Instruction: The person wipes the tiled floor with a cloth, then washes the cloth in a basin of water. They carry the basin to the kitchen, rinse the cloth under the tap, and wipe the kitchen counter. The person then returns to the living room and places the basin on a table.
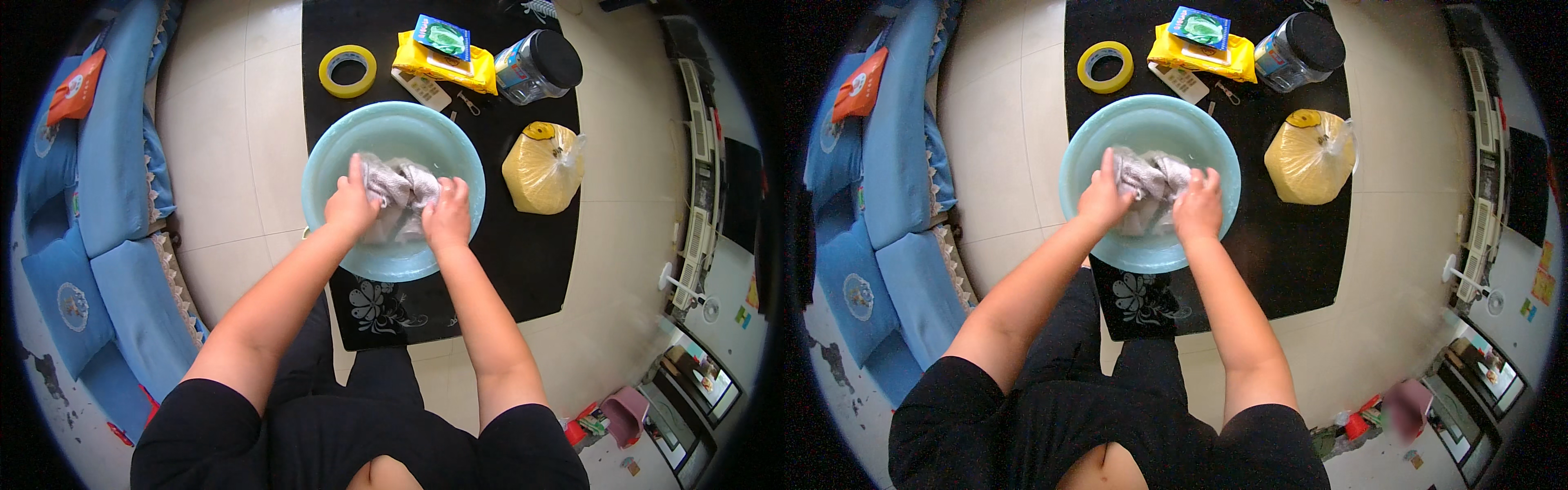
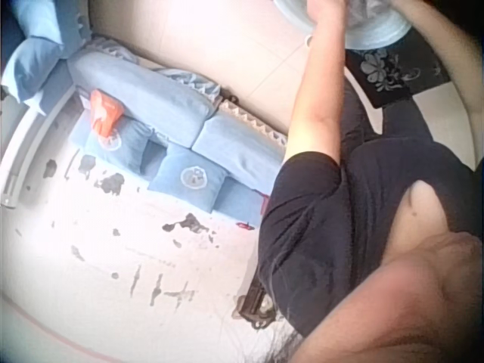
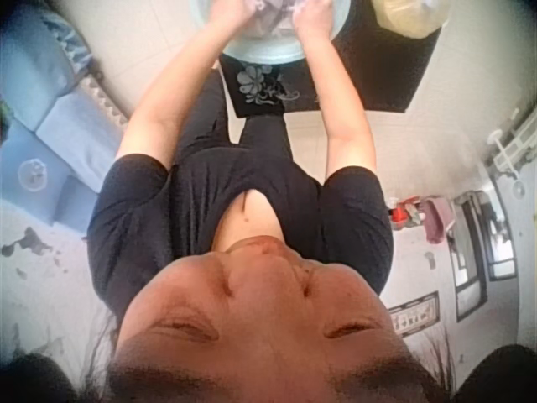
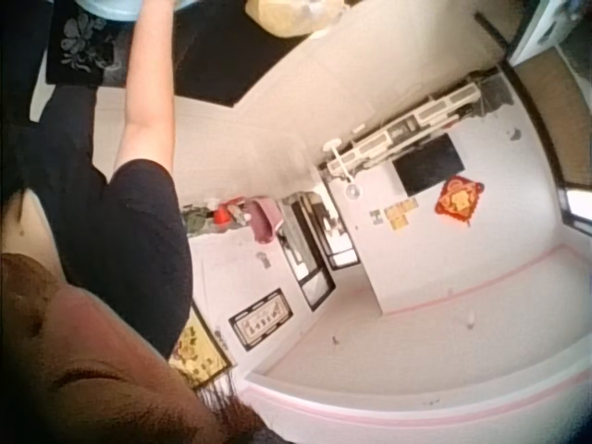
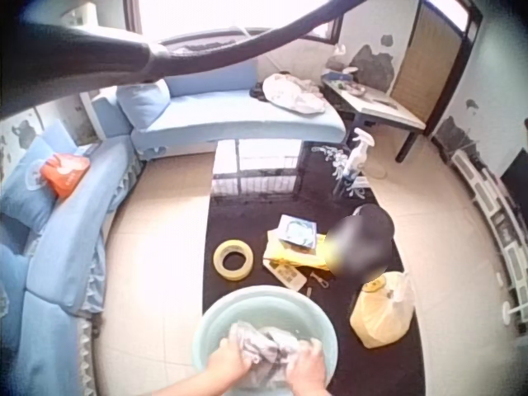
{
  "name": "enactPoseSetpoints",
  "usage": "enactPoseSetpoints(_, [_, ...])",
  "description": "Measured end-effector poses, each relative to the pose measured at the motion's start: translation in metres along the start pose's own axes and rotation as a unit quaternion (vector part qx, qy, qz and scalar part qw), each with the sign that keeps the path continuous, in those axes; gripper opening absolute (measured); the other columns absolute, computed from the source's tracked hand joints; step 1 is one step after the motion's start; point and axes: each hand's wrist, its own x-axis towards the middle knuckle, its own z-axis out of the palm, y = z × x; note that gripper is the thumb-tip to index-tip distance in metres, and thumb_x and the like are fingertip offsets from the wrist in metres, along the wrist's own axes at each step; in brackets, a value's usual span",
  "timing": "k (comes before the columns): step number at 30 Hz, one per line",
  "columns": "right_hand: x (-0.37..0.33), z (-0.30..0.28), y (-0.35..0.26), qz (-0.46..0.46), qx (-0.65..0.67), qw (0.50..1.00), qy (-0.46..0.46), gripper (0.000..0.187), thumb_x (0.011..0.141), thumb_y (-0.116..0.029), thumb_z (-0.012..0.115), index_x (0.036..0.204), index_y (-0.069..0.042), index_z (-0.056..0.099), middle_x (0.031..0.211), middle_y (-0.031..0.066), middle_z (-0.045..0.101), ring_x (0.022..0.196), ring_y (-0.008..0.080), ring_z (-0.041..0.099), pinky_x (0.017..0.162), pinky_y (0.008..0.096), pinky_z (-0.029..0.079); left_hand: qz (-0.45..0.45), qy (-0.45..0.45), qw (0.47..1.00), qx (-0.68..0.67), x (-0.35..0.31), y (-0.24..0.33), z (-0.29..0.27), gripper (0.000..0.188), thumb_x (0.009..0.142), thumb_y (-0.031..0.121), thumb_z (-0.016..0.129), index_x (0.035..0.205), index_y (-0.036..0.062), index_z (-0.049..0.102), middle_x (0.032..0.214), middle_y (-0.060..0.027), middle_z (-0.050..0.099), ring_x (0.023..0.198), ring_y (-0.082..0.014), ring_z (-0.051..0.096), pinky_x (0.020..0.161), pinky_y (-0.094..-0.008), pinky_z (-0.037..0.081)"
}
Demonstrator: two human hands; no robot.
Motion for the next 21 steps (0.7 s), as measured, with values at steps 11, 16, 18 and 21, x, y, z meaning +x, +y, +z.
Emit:
enactPoseSetpoints(11, [0.023, 0.047, -0.014, -0.103, -0.201, 0.936, -0.268, 0.083, 0.074, -0.047, 0.059, 0.139, -0.031, 0.012, 0.147, 0.0080, 0.002, 0.133, 0.0377, -0.004, 0.105, 0.0545, 0.001, 0.130, -0.074, 0.947, 0.286, 0.022, -0.017, 0.028, 0.085, 0.070, 0.028, 0.064, 0.140, 0.0241, 0.016, 0.145, -0.0187, 0.003, 0.133, -0.0363, 0.008, 0.105, -0.0481, 0.017])
enactPoseSetpoints(16, [0.051, 0.034, -0.016, -0.112, -0.156, 0.948, -0.254, 0.074, 0.069, -0.020, 0.067, 0.133, -0.026, 0.031, 0.143, 0.0095, 0.019, 0.132, 0.0329, 0.016, 0.106, 0.0496, 0.014, 0.153, -0.024, 0.973, 0.173, 0.037, -0.023, 0.030, 0.092, 0.062, 0.024, 0.071, 0.139, 0.0228, 0.019, 0.141, -0.0178, 0.017, 0.130, -0.0381, 0.018, 0.104, -0.0461, 0.021])
enactPoseSetpoints(18, [0.043, 0.035, -0.015, -0.134, -0.137, 0.969, -0.154, 0.060, 0.067, -0.016, 0.066, 0.122, -0.018, 0.041, 0.135, 0.0124, 0.032, 0.127, 0.0318, 0.027, 0.102, 0.0455, 0.023, 0.146, -0.015, 0.986, 0.080, 0.035, -0.023, 0.026, 0.093, 0.060, 0.020, 0.073, 0.137, 0.0214, 0.023, 0.139, -0.0163, 0.024, 0.127, -0.0390, 0.024, 0.104, -0.0456, 0.023])
enactPoseSetpoints(21, [0.028, 0.020, -0.021, -0.058, 0.029, 0.984, -0.166, 0.044, 0.066, -0.014, 0.065, 0.107, -0.010, 0.049, 0.119, 0.0157, 0.048, 0.114, 0.0319, 0.042, 0.093, 0.0417, 0.036, 0.209, 0.074, 0.969, 0.105, 0.021, -0.024, 0.024, 0.091, 0.056, 0.017, 0.074, 0.135, 0.0192, 0.028, 0.132, -0.0144, 0.036, 0.122, -0.0364, 0.033, 0.103, -0.0462, 0.025])
